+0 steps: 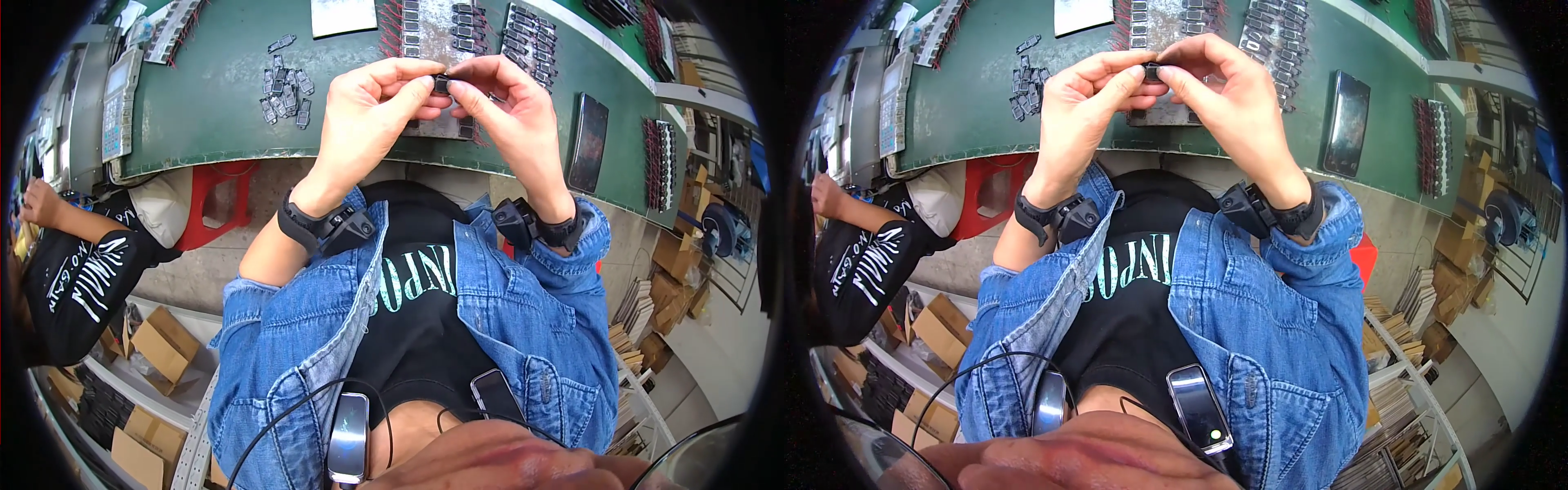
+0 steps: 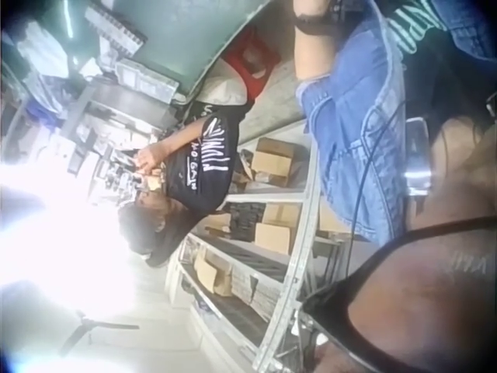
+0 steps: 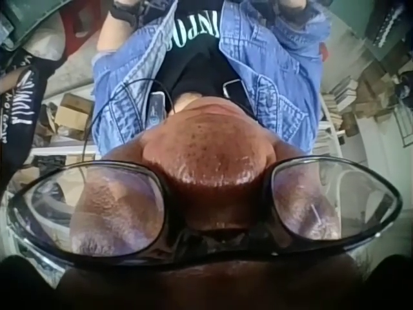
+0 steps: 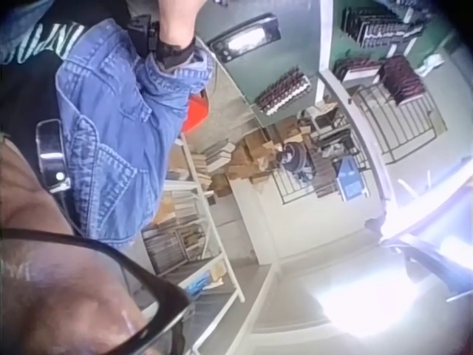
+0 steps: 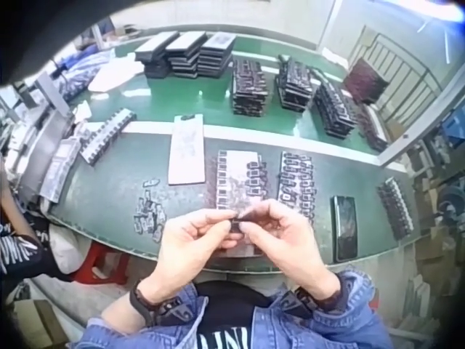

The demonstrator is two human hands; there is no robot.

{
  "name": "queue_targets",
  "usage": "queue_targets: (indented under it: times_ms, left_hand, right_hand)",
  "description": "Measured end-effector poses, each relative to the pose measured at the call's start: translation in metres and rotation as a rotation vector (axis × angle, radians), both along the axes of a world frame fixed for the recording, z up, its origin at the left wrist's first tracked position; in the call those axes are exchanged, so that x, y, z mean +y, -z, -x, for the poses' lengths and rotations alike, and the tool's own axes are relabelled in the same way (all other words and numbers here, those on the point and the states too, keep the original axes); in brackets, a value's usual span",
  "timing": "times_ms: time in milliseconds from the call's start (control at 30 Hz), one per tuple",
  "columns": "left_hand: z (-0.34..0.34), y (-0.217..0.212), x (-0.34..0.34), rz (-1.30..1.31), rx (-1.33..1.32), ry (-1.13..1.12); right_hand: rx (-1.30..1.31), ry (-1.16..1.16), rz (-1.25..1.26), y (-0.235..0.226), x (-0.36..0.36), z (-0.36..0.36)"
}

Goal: The person picks up a component and a small speaker, fits them together, and places the assembly onto a tray, repeating this process several times.

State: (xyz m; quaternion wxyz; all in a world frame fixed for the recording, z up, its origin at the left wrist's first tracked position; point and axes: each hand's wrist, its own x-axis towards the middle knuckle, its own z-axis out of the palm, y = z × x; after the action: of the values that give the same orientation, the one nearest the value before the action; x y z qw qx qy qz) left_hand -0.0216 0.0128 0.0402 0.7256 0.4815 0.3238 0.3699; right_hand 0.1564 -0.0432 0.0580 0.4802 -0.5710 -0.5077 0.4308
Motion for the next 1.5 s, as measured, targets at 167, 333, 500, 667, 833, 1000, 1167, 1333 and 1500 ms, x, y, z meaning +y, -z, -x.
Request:
queue_targets:
  times_ms: [167, 333, 500, 667, 833, 1000, 1167, 1333, 1500]
  left_hand:
    - [-0.005, 0.004, -0.002, -0.054, -0.008, -0.078]
    - [-0.006, 0.008, -0.003, -0.053, -0.040, -0.130]
    - [-0.006, 0.013, -0.004, -0.104, -0.039, -0.178]
    - [-0.008, 0.014, -0.006, -0.147, -0.002, -0.185]
    - [-0.006, 0.013, -0.008, -0.155, 0.050, -0.138]
    - [-0.003, 0.014, -0.009, -0.176, 0.113, -0.108]
    - [-0.005, 0.010, -0.008, -0.160, 0.101, -0.091]
    - [-0.006, 0.011, -0.011, -0.147, 0.068, -0.113]
    - [-0.006, 0.013, -0.010, -0.247, 0.126, -0.144]
  right_hand:
    - [-0.418, 0.130, -0.237, 0.000, -0.003, 0.014]
    - [-0.684, 0.178, -0.466, 0.006, 0.001, 0.015]
    - [-0.706, 0.166, -0.371, 0.005, 0.000, 0.016]
    - [-0.591, 0.113, -0.154, 0.003, 0.003, 0.010]
    - [-0.405, 0.075, -0.157, 0.007, 0.005, 0.002]
    - [-0.192, -0.028, 0.094, 0.012, 0.006, -0.007]
    - [-0.128, -0.018, 0.078, 0.006, 0.005, -0.003]
    - [-0.141, -0.056, 0.007, 0.011, 0.006, -0.004]
    - [-0.353, 0.017, -0.091, 0.003, 0.001, 0.009]
